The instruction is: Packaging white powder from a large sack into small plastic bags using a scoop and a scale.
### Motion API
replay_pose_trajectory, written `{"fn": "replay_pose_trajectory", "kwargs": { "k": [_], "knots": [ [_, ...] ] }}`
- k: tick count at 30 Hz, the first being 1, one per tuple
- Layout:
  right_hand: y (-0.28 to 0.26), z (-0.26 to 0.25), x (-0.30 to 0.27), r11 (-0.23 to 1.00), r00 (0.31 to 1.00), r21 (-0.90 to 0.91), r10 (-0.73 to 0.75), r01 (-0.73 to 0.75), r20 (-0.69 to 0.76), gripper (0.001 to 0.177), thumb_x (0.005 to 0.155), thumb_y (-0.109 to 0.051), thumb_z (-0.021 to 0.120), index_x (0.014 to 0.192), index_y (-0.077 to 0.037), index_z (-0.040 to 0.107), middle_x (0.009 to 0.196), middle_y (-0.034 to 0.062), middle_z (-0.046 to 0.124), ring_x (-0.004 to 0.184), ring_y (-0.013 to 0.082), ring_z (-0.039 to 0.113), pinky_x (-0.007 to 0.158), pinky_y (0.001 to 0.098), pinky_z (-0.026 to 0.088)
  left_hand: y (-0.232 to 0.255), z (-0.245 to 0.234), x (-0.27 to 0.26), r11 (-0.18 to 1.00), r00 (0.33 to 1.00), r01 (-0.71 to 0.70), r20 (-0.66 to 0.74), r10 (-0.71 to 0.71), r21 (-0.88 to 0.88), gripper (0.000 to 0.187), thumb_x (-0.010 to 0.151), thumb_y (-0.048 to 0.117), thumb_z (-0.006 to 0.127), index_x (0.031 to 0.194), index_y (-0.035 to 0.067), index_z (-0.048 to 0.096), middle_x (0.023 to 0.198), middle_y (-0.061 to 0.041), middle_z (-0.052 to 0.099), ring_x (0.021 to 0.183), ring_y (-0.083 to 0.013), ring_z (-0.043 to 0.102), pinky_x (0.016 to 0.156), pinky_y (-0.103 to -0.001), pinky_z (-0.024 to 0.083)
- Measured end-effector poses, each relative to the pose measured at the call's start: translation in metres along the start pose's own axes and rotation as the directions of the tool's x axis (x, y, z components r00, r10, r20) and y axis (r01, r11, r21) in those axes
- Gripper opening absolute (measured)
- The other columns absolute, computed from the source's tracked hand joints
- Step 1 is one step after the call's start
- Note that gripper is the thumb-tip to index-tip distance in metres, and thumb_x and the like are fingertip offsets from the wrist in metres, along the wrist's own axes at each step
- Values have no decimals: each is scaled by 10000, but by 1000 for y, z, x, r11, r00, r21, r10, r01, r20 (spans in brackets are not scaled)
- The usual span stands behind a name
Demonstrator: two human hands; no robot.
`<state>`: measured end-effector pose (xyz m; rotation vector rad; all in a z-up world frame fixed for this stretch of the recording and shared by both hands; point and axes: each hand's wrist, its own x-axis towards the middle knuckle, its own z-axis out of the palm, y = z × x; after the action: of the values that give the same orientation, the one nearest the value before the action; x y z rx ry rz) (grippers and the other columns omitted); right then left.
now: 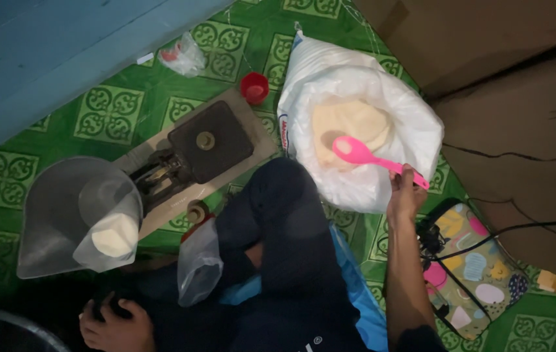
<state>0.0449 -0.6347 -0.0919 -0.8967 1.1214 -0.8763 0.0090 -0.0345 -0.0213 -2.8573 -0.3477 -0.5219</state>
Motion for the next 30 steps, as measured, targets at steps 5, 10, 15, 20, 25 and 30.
{"fn": "replay_pose_trajectory", "kwargs": {
  "k": [5,10,15,20,25,30],
  "knots": [
    [-17,9,-17,987,988,-77,-133,139,81,92,903,-124,713,881,-51,662,745,50,654,668,106,629,690,248,607,-4,3,-1,1000,1000,3,19,-3,-25,271,1029,226,550,1108,68,757,1327,-176,614,1285,-394,556,1016,-515,425],
    [-23,14,-23,951,971,-199,-223,236,84,129,903,-166,711,920,-42,679,747,48,659,686,97,622,687,255,584,-8,8,-4,999,999,31,43,-32,22,294,1050,255,529,1091,81,763,1354,-161,609,1321,-370,537,1056,-496,411],
    [-11,3,-8,942,958,-179,-274,286,90,101,887,-101,659,951,-24,663,893,103,670,806,165,674,751,271,634,-13,13,-7,999,1000,-1,-9,0,-39,247,1050,231,556,1086,64,735,1347,-185,611,1310,-401,539,1049,-507,415],
    [-20,12,-14,974,968,-28,-219,224,120,40,896,-86,660,884,-49,652,734,50,629,655,109,589,634,249,533,-9,2,0,999,1000,-5,-4,5,-49,237,1025,213,554,1085,81,741,1325,-173,598,1260,-391,554,1020,-500,424],
    [-14,8,-3,983,987,116,-147,140,60,98,895,-93,706,929,-23,646,765,78,667,661,130,651,629,232,578,-15,9,-6,998,1000,6,-26,-7,-60,184,977,185,604,1089,104,725,1354,-176,603,1261,-395,543,977,-519,413],
    [-24,16,-16,992,995,87,-92,88,47,133,900,-140,695,959,-43,626,767,54,647,641,108,629,630,207,573,-11,1,-2,991,997,-3,-78,-8,-135,186,979,177,589,1093,86,705,1328,-185,613,1235,-425,559,944,-531,421]
  ]
}}
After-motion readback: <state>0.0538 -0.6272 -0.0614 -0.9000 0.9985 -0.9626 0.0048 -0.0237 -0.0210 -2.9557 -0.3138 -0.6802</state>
